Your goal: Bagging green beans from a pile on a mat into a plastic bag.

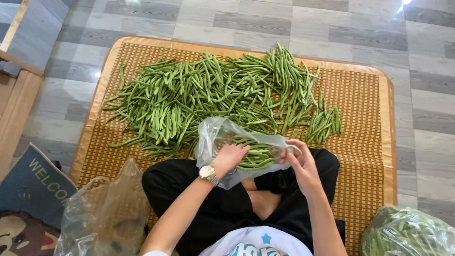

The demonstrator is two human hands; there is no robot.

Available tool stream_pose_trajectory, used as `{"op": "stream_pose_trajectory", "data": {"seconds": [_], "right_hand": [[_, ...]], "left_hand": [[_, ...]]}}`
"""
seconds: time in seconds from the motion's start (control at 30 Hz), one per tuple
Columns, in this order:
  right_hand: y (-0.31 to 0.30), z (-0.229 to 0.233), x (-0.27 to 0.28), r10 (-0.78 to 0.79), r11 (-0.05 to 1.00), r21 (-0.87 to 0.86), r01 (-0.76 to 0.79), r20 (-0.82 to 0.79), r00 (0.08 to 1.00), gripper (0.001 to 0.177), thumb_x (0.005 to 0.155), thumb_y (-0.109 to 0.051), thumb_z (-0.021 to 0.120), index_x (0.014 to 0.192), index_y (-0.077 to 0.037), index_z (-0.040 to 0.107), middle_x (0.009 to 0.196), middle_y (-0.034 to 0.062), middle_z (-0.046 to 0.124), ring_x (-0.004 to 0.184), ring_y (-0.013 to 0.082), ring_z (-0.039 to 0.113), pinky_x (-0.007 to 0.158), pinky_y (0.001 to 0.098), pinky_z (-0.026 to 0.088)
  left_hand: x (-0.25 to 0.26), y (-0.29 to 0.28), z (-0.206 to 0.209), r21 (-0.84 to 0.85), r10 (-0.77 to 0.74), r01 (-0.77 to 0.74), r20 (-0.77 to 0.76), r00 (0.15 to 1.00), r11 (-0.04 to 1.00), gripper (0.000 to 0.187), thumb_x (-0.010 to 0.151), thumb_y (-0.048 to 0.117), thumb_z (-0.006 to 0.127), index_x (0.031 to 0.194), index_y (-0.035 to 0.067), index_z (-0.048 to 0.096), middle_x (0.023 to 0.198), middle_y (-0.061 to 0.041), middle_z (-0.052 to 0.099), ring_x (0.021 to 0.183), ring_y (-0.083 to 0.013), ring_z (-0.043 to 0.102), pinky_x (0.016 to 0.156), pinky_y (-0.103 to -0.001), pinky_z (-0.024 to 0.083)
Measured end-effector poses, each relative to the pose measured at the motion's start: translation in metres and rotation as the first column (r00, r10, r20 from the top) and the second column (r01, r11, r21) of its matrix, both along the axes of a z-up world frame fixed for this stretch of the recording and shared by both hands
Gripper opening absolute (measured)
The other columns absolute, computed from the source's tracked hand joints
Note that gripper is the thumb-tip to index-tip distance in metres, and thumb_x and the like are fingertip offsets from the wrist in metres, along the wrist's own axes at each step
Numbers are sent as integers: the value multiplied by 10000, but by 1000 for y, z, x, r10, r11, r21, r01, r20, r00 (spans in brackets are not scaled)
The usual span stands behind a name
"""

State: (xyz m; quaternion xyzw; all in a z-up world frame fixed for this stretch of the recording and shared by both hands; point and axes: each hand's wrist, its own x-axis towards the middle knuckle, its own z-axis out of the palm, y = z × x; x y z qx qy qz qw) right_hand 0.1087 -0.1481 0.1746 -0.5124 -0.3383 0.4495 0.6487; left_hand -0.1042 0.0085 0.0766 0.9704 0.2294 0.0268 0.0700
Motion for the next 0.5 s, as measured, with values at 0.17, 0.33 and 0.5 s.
{"op": "stream_pose_trajectory", "data": {"seconds": [0.17,0.33,0.5], "right_hand": [[-10,14,-4,61,998,-12,-61,-10,998,458,960,-141,630,1386,-15,519,1022,195,657,875,219,732,841,296,500],[-22,24,-1,116,993,-14,-116,4,993,484,930,-147,666,1374,-10,533,1062,198,661,917,230,752,821,307,524],[-36,25,11,150,988,23,-151,45,988,456,937,-155,675,1343,7,548,1079,176,674,975,232,731,905,356,523]], "left_hand": [[54,13,-91,118,13,-24,93,996,993,159,927,231,532,1014,283,655,741,39,659,675,-197,700,570,-383,533],[74,19,-168,-92,117,-130,-131,984,987,279,927,191,453,784,203,692,701,-24,706,696,-284,732,614,-465,501],[56,14,-113,46,24,-24,13,1000,999,141,880,126,551,859,181,679,686,-30,678,667,-263,717,592,-413,535]]}}
